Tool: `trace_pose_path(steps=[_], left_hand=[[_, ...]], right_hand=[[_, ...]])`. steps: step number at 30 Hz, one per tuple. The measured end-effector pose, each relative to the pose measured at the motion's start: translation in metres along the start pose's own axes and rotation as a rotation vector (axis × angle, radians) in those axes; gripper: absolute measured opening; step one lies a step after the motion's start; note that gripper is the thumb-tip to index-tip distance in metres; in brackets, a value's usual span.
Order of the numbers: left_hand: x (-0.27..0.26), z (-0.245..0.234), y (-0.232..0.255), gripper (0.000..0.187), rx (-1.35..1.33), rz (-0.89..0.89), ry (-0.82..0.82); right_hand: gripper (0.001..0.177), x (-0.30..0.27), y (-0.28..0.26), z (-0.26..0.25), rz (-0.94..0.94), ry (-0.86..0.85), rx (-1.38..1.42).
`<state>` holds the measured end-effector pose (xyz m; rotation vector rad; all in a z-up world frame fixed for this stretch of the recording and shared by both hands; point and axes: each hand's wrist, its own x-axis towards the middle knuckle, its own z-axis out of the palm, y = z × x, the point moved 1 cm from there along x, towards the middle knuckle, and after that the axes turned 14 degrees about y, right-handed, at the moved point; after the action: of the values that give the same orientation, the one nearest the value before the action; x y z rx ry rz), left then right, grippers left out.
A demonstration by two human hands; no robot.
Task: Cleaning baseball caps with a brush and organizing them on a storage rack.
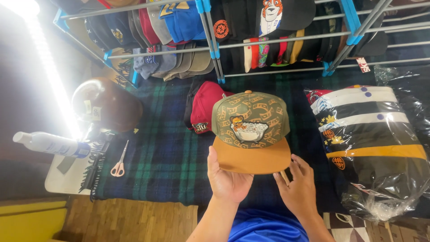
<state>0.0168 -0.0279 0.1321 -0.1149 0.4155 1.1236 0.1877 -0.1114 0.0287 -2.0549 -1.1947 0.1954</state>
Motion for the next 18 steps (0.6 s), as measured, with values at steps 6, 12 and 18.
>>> trace_pose_path(steps=[6,12,18], left_hand=[[-0.006,-0.003,0.003,0.062,0.064,-0.022,-0.035],[0.007,-0.017,0.005,0.059,0.448,0.167,-0.181],[0.041,-0.054,0.007,0.035,0.677,0.315,-0.021]], right_hand=[[0.057,-0.012,-0.049,-0.043,0.169,0.036,1.001],[0.07,-0.027,-0.044,-0.032,0.317,0.032,1.371],[0.021,-0.013,-0.042,-0.026,0.601,0.097,1.15]])
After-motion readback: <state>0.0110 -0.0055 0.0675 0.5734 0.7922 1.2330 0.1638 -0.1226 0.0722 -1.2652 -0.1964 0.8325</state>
